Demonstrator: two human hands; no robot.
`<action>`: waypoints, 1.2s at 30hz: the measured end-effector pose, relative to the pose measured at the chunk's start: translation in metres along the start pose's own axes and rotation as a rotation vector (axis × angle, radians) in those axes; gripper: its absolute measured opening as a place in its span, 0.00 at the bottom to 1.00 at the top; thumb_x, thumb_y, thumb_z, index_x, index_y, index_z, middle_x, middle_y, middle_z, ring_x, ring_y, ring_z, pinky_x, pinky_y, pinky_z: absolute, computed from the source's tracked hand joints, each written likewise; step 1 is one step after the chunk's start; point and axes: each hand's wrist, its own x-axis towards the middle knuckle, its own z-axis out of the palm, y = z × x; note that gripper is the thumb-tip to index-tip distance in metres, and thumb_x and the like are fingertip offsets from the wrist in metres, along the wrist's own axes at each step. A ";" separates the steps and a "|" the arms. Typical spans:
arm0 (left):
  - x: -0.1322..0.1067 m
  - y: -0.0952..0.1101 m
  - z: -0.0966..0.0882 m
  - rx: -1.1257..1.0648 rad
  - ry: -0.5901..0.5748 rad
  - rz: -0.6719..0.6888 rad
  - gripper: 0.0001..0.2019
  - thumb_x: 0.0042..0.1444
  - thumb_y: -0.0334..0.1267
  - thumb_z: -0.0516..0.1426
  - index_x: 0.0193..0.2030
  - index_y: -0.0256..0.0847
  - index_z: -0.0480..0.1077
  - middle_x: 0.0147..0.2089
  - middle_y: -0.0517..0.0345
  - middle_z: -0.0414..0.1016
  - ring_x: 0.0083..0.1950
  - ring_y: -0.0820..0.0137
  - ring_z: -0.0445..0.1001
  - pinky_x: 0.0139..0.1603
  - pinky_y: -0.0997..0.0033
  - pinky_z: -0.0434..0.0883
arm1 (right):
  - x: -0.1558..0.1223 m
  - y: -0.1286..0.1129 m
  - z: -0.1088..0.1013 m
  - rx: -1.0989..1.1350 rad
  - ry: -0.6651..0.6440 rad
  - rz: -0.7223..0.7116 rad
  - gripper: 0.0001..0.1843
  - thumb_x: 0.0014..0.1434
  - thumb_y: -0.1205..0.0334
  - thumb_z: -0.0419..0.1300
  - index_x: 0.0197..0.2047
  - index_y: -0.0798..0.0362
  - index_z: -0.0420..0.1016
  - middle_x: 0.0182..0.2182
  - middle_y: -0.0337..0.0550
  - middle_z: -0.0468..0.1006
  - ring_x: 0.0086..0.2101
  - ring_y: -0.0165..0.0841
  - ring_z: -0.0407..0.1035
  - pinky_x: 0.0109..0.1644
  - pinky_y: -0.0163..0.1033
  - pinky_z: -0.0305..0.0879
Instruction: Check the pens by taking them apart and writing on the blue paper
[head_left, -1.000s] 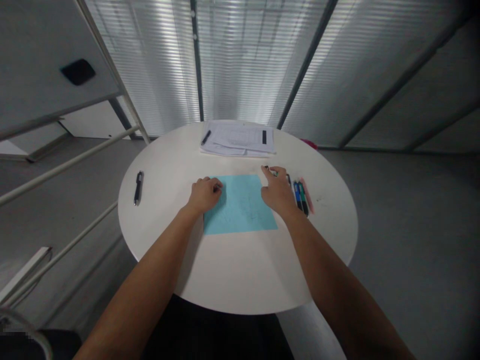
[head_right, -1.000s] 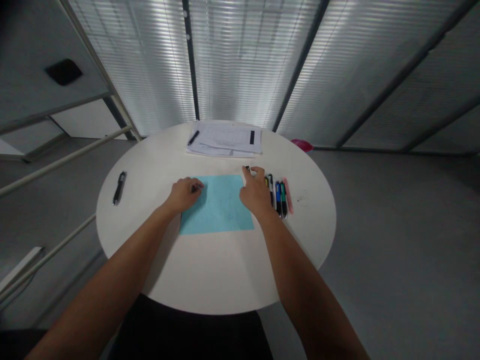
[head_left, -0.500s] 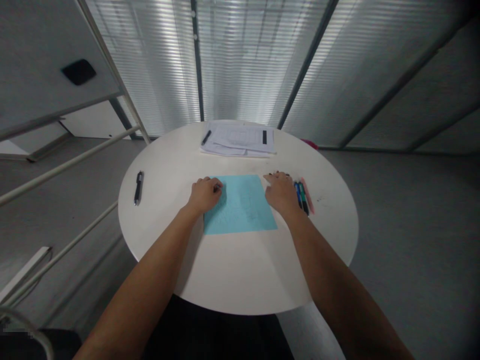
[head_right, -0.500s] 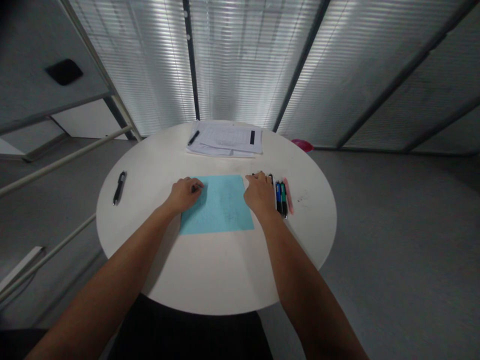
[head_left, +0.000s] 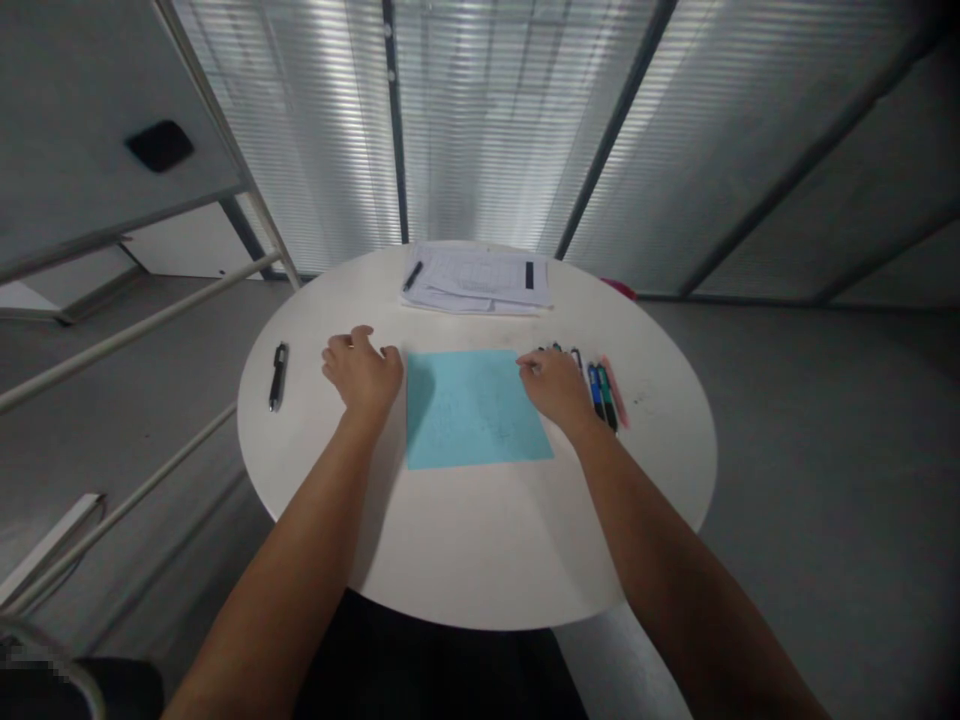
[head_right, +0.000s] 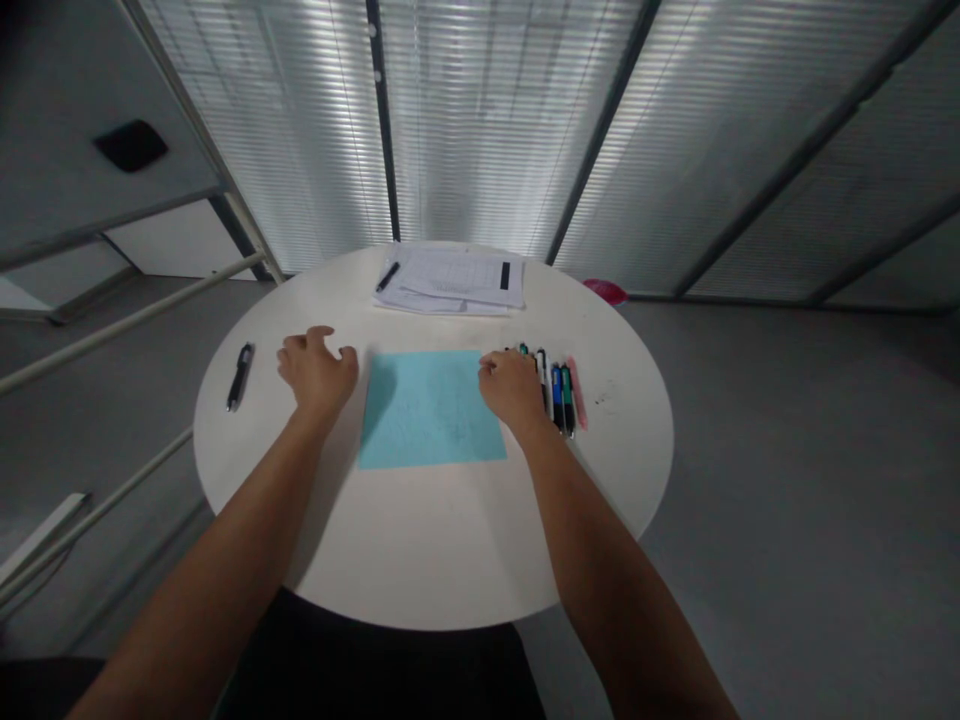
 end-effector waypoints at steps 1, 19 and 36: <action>0.001 -0.001 -0.002 0.029 0.021 -0.046 0.21 0.54 0.39 0.54 0.56 0.40 0.66 0.56 0.39 0.63 0.59 0.49 0.61 0.57 0.48 0.59 | 0.000 -0.001 -0.001 0.019 0.002 -0.003 0.17 0.59 0.66 0.51 0.42 0.55 0.81 0.42 0.49 0.80 0.46 0.39 0.70 0.56 0.44 0.59; 0.012 -0.023 0.005 0.203 -0.252 -0.188 0.26 0.52 0.47 0.52 0.53 0.32 0.69 0.60 0.26 0.62 0.64 0.40 0.58 0.62 0.38 0.51 | -0.001 -0.004 -0.001 0.113 -0.054 0.000 0.15 0.59 0.66 0.52 0.42 0.53 0.80 0.42 0.46 0.81 0.43 0.35 0.73 0.52 0.40 0.64; 0.025 -0.035 -0.002 0.131 -0.069 -0.332 0.22 0.52 0.44 0.52 0.52 0.36 0.68 0.61 0.31 0.60 0.66 0.43 0.53 0.61 0.30 0.46 | -0.003 -0.002 0.001 0.119 -0.057 -0.021 0.16 0.59 0.66 0.52 0.42 0.53 0.80 0.42 0.46 0.82 0.43 0.37 0.74 0.50 0.40 0.65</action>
